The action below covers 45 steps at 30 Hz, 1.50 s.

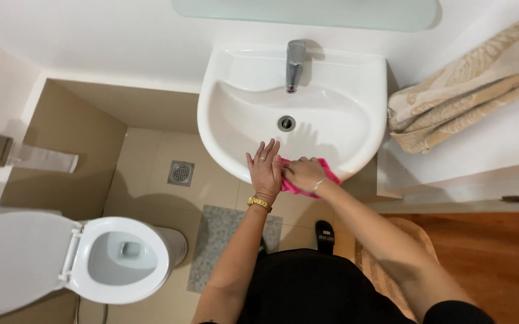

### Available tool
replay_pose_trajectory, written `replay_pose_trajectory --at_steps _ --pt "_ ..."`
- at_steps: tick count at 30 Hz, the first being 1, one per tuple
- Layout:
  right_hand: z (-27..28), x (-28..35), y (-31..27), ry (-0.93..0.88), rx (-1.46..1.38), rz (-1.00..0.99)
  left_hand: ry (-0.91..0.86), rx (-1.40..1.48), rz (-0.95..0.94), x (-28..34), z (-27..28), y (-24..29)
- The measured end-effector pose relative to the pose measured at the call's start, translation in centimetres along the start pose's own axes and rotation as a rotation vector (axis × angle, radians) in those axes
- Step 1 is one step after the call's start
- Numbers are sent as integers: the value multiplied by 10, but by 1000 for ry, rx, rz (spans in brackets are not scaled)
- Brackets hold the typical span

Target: The person wipes the sink basin, faucet, and glass shelf with a pink cloth. They then move to the toilet, wiping the seat, lid, and tank, and finally clean the adjacent wall tiles.

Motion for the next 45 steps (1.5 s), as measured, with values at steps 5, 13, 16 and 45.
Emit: replay_pose_trajectory --at_steps 5,13,16,45 --pt "30 8 118 -53 159 -192 -68 -28 -73 1 -1 -4" --pt "-11 6 36 17 165 -283 -109 104 -127 -2 11 -3" --pt "-33 -13 -23 88 97 -145 -64 152 -119 -1 10 -6" --pt "-22 -14 59 257 -709 -23 -378 -84 182 -13 47 69"
Point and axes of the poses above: each hand's wrist, its own x-axis away from the middle knuckle, its own z-axis out of the back of the hand, y = z × x, the point moved 2 cm from there along -x, towards the middle knuckle, and after that the axes turned 4 degrees about y, right-handed, at the moved point
